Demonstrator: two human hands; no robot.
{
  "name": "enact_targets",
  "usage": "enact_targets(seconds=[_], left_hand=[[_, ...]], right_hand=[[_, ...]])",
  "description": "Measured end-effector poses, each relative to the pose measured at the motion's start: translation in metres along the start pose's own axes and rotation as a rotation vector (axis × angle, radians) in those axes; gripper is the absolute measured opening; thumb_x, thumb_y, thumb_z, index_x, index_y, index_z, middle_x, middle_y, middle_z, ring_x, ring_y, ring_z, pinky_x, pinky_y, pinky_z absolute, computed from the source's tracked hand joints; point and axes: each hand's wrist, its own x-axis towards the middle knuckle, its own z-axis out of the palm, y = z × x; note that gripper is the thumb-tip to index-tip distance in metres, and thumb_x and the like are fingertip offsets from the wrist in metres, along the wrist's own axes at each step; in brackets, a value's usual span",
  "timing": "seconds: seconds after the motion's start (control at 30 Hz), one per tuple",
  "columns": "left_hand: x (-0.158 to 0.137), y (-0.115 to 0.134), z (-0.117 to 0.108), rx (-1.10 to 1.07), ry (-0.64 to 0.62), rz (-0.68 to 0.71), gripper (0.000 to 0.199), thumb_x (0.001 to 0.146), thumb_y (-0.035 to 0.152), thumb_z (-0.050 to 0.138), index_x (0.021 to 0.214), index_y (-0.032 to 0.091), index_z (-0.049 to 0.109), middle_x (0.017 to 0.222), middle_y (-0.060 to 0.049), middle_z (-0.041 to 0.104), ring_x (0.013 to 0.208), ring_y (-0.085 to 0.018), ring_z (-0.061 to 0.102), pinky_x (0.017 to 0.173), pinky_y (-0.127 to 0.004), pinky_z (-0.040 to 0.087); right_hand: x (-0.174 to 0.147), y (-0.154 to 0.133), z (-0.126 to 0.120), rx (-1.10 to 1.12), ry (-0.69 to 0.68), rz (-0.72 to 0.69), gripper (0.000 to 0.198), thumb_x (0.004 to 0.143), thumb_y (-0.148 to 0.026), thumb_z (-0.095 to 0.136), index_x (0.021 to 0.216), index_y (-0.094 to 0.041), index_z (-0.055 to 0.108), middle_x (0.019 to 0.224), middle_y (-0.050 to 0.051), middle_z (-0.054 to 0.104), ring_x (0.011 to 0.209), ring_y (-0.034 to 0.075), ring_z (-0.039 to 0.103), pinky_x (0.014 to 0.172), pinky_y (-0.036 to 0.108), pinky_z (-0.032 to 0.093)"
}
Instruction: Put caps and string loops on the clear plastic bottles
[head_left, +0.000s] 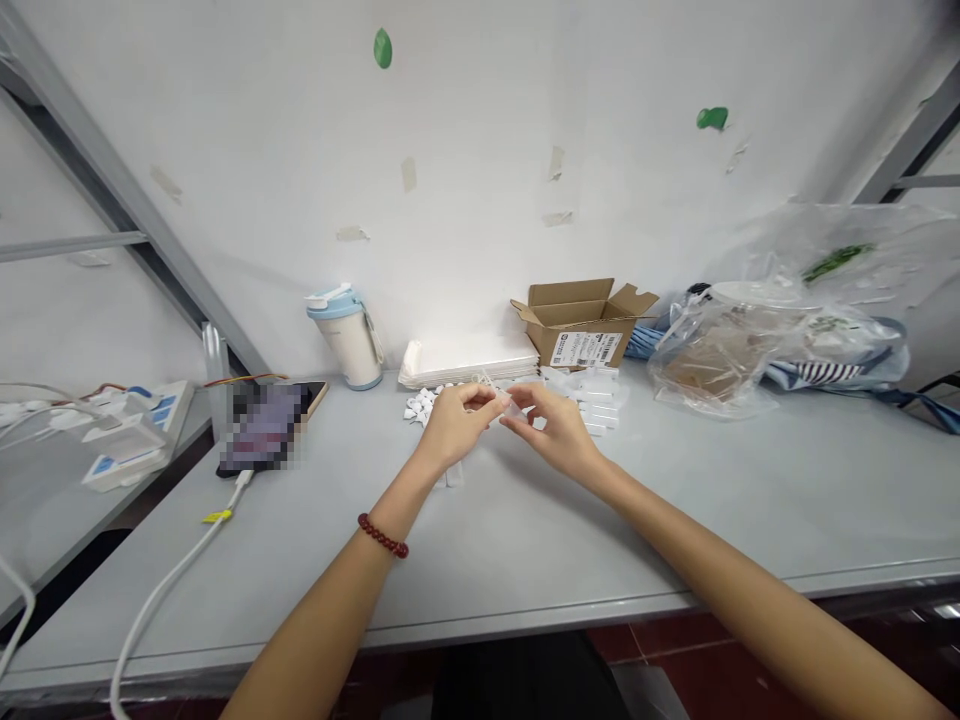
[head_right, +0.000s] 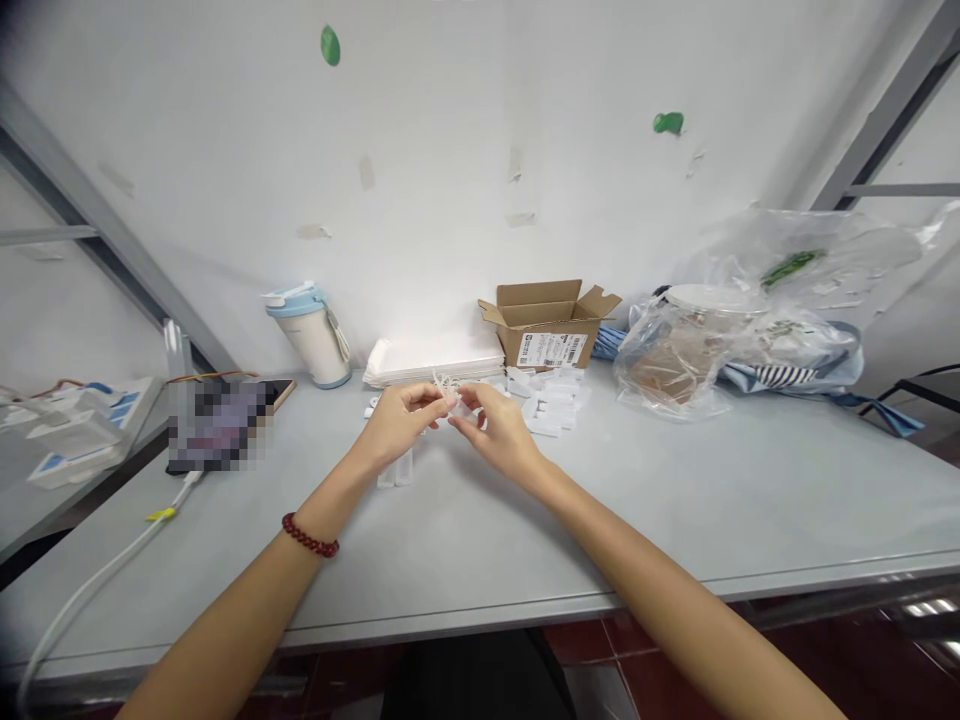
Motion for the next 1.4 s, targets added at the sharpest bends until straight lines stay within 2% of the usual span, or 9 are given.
enact_targets(seconds=[0.17,0.27,0.47,0.57,0.73,0.87,1.07,1.2,1.4], left_hand=[[0.002,0.000,-0.008,-0.078,-0.059,-0.008,0.029,0.077,0.043,0.061,0.087,0.017,0.071,0.093,-0.005,0.070,0.083,-0.015,0.059,0.069,-0.026,0.048],[0.002,-0.002,-0.012,-0.081,-0.137,-0.032,0.032,0.079,0.044,0.059,0.097,0.020,0.072,0.100,-0.005,0.069,0.090,-0.017,0.059,0.073,-0.028,0.048],[0.002,-0.004,-0.016,-0.002,-0.199,-0.055,0.027,0.081,0.040,0.057,0.093,0.022,0.073,0.095,-0.003,0.070,0.087,-0.016,0.060,0.072,-0.027,0.048],[0.003,-0.002,-0.015,0.015,-0.148,-0.062,0.026,0.081,0.039,0.057,0.091,0.021,0.072,0.098,-0.004,0.070,0.089,-0.017,0.061,0.072,-0.027,0.048],[0.003,0.000,-0.011,0.098,0.069,-0.001,0.023,0.078,0.036,0.060,0.084,0.016,0.068,0.090,-0.006,0.071,0.085,-0.018,0.062,0.071,-0.028,0.047],[0.001,0.002,-0.010,0.292,0.191,0.172,0.013,0.078,0.028,0.059,0.084,0.017,0.062,0.089,-0.005,0.067,0.082,-0.017,0.061,0.068,-0.028,0.048],[-0.007,0.002,-0.006,0.619,0.019,0.462,0.023,0.081,0.029,0.060,0.101,0.018,0.058,0.109,-0.009,0.060,0.105,-0.024,0.053,0.089,-0.039,0.046],[-0.008,-0.004,-0.002,0.740,-0.099,0.481,0.034,0.075,0.030,0.068,0.104,0.018,0.054,0.113,-0.009,0.058,0.107,-0.026,0.050,0.089,-0.042,0.046],[-0.007,-0.007,-0.002,0.767,-0.163,0.447,0.026,0.076,0.022,0.065,0.098,0.019,0.051,0.108,-0.007,0.058,0.106,-0.026,0.048,0.086,-0.040,0.046]], right_hand=[[0.000,-0.002,-0.001,0.215,-0.053,0.071,0.034,0.082,-0.030,0.058,0.116,-0.024,0.053,0.095,0.005,0.067,0.089,0.017,0.063,0.074,0.033,0.055],[-0.001,-0.006,-0.001,0.218,-0.045,0.087,0.036,0.082,-0.031,0.059,0.118,-0.026,0.055,0.094,0.004,0.066,0.086,0.017,0.063,0.072,0.033,0.055],[-0.002,-0.007,0.002,0.204,-0.015,0.107,0.033,0.079,-0.032,0.061,0.111,-0.024,0.058,0.088,0.003,0.065,0.080,0.016,0.062,0.067,0.032,0.056],[-0.002,-0.006,0.002,0.230,-0.012,0.139,0.030,0.079,-0.034,0.063,0.106,-0.022,0.060,0.085,0.004,0.065,0.078,0.017,0.062,0.067,0.033,0.055],[-0.001,-0.005,0.002,0.270,0.004,0.203,0.034,0.075,-0.040,0.066,0.102,-0.019,0.061,0.084,0.005,0.065,0.079,0.018,0.063,0.066,0.034,0.055],[-0.001,-0.003,0.003,0.314,0.002,0.271,0.036,0.072,-0.041,0.069,0.100,-0.019,0.059,0.079,0.003,0.063,0.073,0.017,0.063,0.061,0.033,0.055],[0.002,0.003,0.006,0.390,0.016,0.393,0.032,0.068,-0.040,0.071,0.087,-0.018,0.057,0.072,0.001,0.060,0.059,0.015,0.062,0.051,0.031,0.054],[0.002,0.009,0.008,0.382,0.020,0.469,0.029,0.065,-0.035,0.073,0.080,-0.018,0.056,0.074,0.001,0.059,0.055,0.014,0.060,0.048,0.030,0.053],[-0.001,0.007,0.014,0.423,-0.032,0.518,0.026,0.066,-0.032,0.071,0.082,-0.017,0.056,0.075,0.001,0.059,0.053,0.013,0.060,0.052,0.030,0.051]])
